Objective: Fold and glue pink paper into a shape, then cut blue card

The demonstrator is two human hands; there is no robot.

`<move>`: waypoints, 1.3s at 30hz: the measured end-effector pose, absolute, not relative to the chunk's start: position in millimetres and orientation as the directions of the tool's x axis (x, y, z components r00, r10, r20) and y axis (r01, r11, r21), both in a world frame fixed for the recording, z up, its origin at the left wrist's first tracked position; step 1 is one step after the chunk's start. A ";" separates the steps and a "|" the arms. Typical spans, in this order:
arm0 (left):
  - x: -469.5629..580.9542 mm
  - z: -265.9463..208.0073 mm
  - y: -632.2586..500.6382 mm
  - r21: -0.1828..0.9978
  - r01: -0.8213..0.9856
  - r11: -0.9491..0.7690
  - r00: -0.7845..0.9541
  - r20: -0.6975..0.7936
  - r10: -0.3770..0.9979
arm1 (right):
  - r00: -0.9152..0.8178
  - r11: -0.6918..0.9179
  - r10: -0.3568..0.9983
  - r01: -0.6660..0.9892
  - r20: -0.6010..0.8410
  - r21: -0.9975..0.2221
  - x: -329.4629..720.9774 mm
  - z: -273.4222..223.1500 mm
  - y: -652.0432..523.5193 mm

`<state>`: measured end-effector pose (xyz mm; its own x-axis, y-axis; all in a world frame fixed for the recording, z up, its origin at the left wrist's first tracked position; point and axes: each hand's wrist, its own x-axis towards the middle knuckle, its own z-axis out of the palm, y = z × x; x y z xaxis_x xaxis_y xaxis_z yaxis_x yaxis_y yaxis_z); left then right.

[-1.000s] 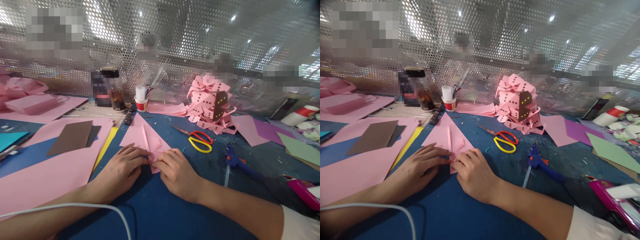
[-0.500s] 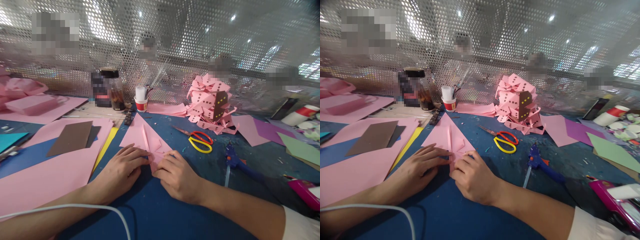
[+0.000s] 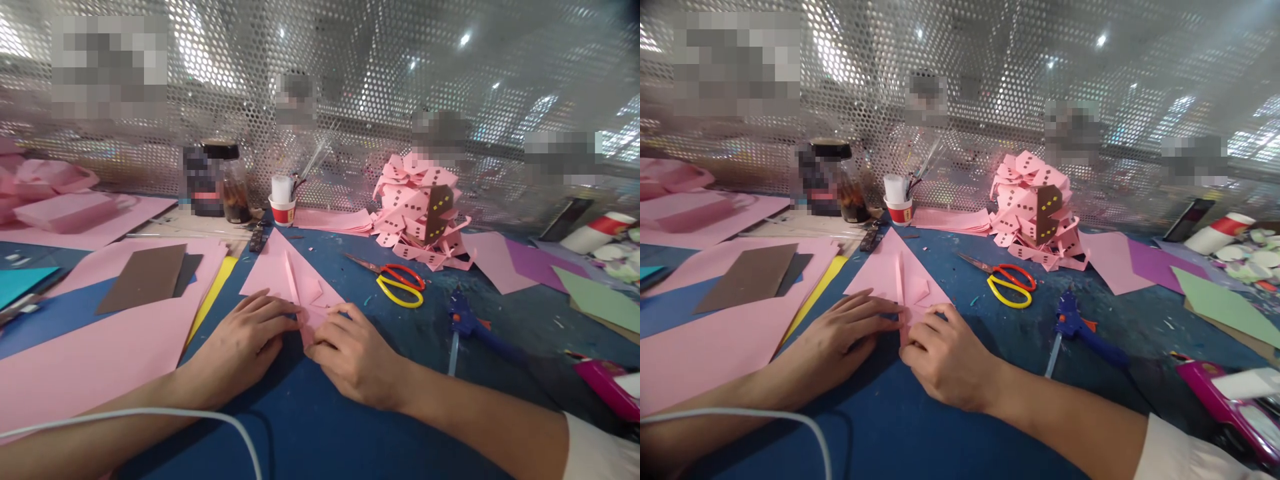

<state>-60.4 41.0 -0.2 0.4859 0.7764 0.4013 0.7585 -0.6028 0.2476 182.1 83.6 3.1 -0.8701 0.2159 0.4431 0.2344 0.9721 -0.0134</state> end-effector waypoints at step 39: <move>-59.0 2.8 40.4 0.239 0.767 -0.595 0.487 0.387 0.783 | -0.855 0.928 0.200 0.323 0.479 0.187 191.6 7.0 87.6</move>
